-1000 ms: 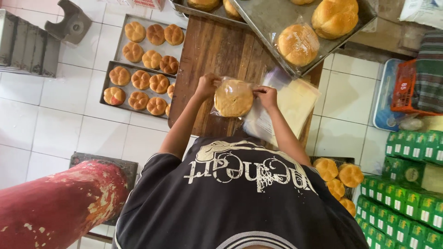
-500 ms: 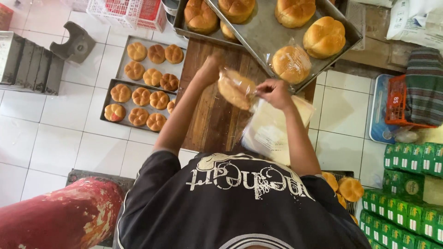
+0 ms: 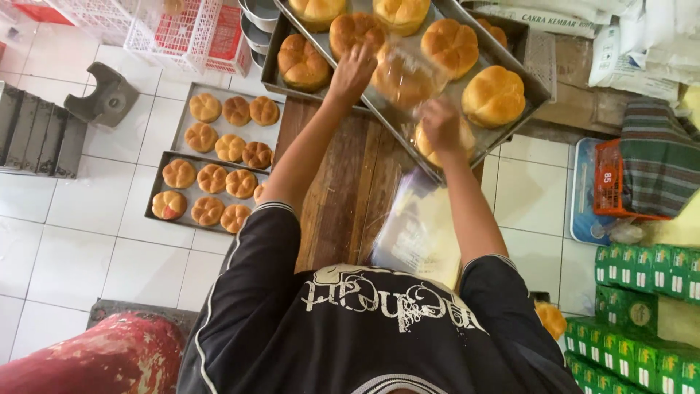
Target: The person packages baked bread into plastic bags by hand, placing the bread inside the bags and sealing them.
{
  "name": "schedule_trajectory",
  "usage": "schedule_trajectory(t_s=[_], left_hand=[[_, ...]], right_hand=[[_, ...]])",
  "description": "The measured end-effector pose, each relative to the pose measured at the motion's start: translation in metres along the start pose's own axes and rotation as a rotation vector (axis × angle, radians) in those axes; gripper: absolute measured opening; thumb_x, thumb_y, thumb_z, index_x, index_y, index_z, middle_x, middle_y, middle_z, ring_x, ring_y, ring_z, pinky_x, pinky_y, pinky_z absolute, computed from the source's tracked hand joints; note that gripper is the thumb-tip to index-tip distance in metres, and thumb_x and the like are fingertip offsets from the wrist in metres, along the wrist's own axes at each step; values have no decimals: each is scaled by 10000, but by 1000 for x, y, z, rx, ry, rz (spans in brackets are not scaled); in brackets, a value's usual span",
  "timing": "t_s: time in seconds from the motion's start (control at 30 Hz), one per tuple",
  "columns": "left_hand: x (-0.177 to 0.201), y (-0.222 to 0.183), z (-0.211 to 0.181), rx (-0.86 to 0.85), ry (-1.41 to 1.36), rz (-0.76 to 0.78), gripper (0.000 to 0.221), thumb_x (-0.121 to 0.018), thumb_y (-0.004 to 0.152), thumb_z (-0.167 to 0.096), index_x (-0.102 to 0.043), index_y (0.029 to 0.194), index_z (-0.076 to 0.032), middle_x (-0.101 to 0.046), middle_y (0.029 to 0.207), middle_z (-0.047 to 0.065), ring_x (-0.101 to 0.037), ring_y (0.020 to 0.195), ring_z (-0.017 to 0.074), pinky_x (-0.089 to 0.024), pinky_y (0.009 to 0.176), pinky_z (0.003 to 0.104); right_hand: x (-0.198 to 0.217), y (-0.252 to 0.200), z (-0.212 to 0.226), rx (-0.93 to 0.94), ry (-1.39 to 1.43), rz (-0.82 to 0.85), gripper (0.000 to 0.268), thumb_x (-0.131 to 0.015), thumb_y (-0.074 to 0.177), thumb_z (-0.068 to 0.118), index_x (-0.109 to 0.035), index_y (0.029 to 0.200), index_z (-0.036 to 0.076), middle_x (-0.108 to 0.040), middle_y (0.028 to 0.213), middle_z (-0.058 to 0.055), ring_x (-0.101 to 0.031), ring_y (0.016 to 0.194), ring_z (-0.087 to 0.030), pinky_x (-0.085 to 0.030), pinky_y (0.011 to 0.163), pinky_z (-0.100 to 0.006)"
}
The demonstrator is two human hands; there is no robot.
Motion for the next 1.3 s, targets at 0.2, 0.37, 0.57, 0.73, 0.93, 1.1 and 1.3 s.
schedule_trajectory(t_s=[0.2, 0.37, 0.57, 0.73, 0.93, 1.1, 1.3], left_hand=[[-39, -42, -20, 80, -389, -122, 184, -640, 823, -46, -541, 913, -173, -538, 949, 62, -660, 774, 311, -517, 582, 371], [-141, -37, -2, 316, -708, 164, 294, -716, 641, -235, -741, 925, -309, -717, 1005, -64, -713, 1006, 244, -485, 857, 424], [-94, -36, -18, 318, -262, 633, 469, -485, 876, -437, -672, 1297, -350, -390, 1628, 14, -232, 1534, 354, 29, 1126, 813], [-49, -73, -44, 279, -116, 543, 639, -604, 879, -334, -545, 1510, -244, -218, 1697, 161, -131, 1565, 404, 36, 1214, 723], [4, -145, -71, 425, -284, 132, 774, -738, 827, -178, -430, 1537, -200, -266, 1599, 202, -323, 1473, 389, -248, 1236, 550], [-8, -255, -133, 481, -487, 224, 381, -621, 892, -343, -653, 1228, -166, -488, 1231, 95, -512, 1179, 335, -442, 998, 534], [1, -355, -195, 403, -485, 503, 447, -635, 832, -391, -669, 1249, -235, -521, 1349, 58, -516, 1283, 305, -428, 1060, 485]], right_hand=[[-96, -77, -31, 129, -65, 168, 221, -643, 765, 28, -595, 626, 193, -508, 710, -9, -552, 689, -229, -452, 650, -355], [-136, -106, -45, 43, -107, 258, 157, -643, 739, 36, -570, 641, 135, -490, 792, -43, -552, 773, -271, -458, 697, -389], [-120, -93, -8, -239, -215, 539, 136, -599, 870, 89, -706, 787, 100, -625, 940, -78, -625, 900, -313, -506, 709, -450], [-99, -125, 28, -409, -70, 455, 323, -577, 881, 139, -689, 1178, 83, -624, 1246, -106, -553, 1213, -348, -259, 1118, -654], [-31, -173, 96, -306, -32, 195, 245, -675, 811, 97, -742, 1033, 179, -653, 1124, -65, -624, 1128, -279, -397, 1084, -542], [65, -206, 143, -456, -143, 146, 127, -664, 657, 141, -601, 725, 229, -497, 750, 16, -597, 769, -267, -509, 736, -420], [63, -391, 102, -1199, -409, 215, 565, -789, 724, 243, -678, 1253, 82, -572, 1341, -174, -565, 1207, -417, -475, 946, -589]])
Point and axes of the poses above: each hand's wrist, its own y-axis towards the middle knuckle, its own x-axis out of the back of the hand, z = x × y, the point moved 2 cm from there along y, towards the middle knuckle
